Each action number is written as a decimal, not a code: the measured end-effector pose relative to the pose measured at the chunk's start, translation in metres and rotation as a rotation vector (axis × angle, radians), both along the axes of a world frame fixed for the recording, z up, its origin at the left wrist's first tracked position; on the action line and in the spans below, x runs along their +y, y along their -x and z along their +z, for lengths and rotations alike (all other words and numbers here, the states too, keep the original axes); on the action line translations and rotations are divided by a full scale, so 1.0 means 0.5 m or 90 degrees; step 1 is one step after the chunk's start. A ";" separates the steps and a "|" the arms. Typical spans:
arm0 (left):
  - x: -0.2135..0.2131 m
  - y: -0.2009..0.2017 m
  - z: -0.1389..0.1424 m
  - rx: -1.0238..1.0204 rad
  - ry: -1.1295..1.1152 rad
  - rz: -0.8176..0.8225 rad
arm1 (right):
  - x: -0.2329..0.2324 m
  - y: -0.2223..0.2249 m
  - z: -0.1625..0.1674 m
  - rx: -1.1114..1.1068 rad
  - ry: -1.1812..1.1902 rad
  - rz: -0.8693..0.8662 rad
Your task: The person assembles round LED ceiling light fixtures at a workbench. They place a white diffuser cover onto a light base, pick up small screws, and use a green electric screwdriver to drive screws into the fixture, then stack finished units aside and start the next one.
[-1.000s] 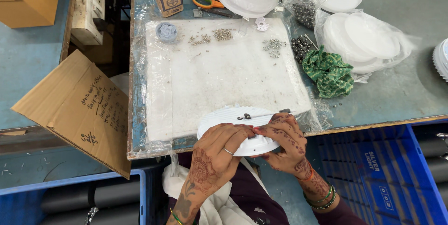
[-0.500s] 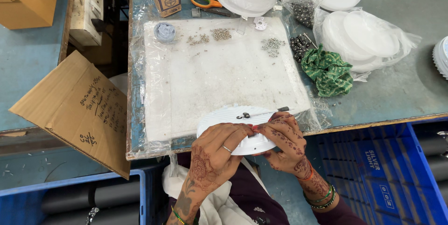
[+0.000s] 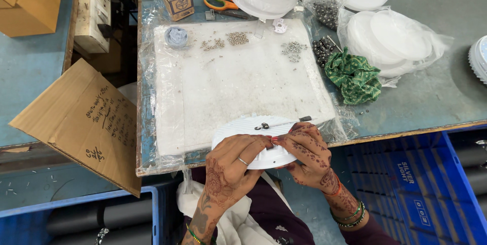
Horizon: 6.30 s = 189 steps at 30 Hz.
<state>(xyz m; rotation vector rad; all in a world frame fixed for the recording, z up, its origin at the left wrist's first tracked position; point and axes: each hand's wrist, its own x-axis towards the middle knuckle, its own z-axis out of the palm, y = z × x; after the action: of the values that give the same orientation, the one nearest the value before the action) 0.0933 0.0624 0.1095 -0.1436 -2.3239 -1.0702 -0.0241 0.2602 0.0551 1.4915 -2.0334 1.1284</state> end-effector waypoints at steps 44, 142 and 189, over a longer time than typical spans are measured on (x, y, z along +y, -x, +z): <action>-0.110 0.277 -0.375 -0.526 0.209 -0.037 | -0.080 0.470 -0.149 0.058 -0.241 -0.293; -0.017 0.103 0.006 0.111 0.043 0.160 | -0.034 0.099 0.178 0.150 -0.137 0.120; -0.032 0.107 0.019 0.112 -0.019 0.202 | -0.242 0.150 0.447 -0.604 0.362 0.460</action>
<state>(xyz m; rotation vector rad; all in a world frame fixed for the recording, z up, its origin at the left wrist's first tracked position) 0.0400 0.0465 0.1191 0.1334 -2.0851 -0.8939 -0.0994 0.1394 0.2788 1.5306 -1.3022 2.8319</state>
